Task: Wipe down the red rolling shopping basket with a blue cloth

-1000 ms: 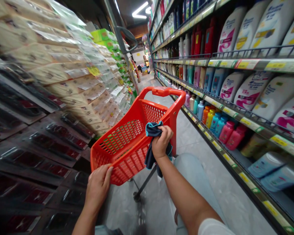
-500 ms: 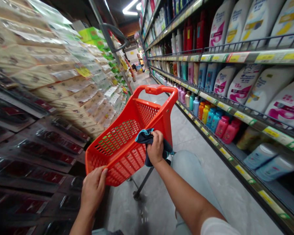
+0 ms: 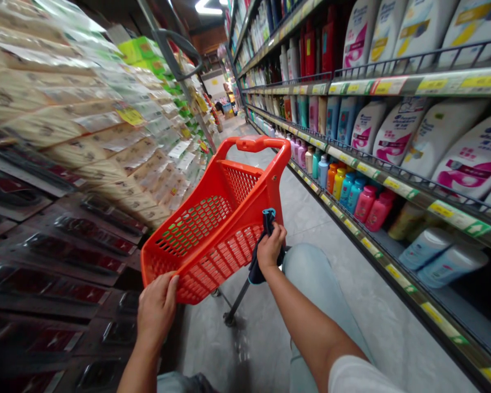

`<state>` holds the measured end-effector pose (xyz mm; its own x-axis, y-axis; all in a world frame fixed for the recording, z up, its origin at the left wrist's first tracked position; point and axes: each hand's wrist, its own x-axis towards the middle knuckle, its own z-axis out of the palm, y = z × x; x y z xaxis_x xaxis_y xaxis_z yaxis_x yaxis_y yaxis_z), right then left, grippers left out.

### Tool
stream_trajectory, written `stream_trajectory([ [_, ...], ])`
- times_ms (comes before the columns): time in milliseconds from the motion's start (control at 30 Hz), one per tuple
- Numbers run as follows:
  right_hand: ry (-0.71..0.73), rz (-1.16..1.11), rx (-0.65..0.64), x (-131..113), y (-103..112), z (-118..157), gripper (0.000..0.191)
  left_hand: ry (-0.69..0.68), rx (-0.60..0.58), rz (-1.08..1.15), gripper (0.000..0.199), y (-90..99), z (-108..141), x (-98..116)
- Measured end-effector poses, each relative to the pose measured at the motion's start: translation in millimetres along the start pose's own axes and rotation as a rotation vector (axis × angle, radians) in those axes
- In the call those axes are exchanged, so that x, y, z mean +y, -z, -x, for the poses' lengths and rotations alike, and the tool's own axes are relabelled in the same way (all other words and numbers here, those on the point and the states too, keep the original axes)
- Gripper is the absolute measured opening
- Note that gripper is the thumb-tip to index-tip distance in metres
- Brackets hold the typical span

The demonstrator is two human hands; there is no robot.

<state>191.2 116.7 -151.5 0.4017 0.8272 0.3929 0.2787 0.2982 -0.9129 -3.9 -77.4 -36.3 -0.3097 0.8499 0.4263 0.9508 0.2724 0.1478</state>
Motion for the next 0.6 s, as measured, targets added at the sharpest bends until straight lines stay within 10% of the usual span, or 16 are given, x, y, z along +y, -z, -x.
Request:
stream_trajectory([
  [167,0.164,-0.032,-0.123,-2.3,-6.7,9.2,0.053,0.000,0.008,-0.006,0.044,-0.8,-1.9,-1.3],
  [400,-0.110,0.038,0.112,27.0,-7.3,5.8,0.029,0.008,0.019,-0.011,0.041,-3.6,0.0,0.1],
  [600,-0.041,0.000,-0.007,-20.8,-17.8,46.3,0.027,0.023,0.025,-0.035,0.040,-3.4,0.1,7.0],
])
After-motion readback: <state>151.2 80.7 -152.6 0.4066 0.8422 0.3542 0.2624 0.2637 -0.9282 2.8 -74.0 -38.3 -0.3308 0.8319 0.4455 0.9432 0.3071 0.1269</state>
